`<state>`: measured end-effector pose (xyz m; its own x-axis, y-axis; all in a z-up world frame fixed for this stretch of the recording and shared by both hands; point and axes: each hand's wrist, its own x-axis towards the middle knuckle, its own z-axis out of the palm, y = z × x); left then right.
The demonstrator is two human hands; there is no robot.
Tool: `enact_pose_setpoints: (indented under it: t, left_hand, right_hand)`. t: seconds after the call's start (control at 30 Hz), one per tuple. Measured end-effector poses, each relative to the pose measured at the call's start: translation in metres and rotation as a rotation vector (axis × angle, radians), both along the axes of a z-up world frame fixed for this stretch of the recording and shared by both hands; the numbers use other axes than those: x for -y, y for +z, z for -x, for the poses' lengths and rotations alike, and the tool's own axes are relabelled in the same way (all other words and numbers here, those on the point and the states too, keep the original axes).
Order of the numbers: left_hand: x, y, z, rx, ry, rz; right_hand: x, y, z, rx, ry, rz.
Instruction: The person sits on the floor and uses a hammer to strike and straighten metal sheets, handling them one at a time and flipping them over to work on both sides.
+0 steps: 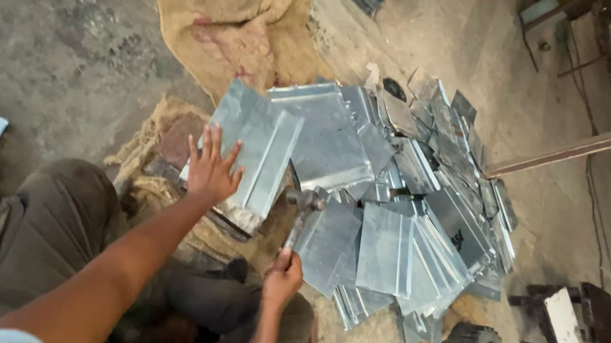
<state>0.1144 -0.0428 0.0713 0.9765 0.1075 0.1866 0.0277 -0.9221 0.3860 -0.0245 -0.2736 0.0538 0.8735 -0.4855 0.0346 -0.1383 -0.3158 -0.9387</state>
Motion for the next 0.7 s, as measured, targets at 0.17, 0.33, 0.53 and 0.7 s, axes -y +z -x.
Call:
enact_pose_setpoints:
  t: [0.17,0.33,0.53,0.7]
  left_hand:
    - [0.000,0.025,-0.030,-0.227,0.234,0.246]
    - [-0.028,0.017,-0.046,-0.316,0.374,0.431]
    - [-0.033,-0.001,-0.047,-0.222,0.415,0.448]
    - [-0.032,-0.018,-0.044,-0.185,0.396,0.437]
  right_hand:
    - [-0.014,-0.016,0.003,0.110,0.132,0.156]
    - [-0.036,-0.034,-0.005,-0.137,0.237,-0.204]
    - [-0.043,-0.022,-0.014,-0.374,0.176,-0.573]
    - [-0.029,0.043,-0.005,-0.080,0.096,-0.319]
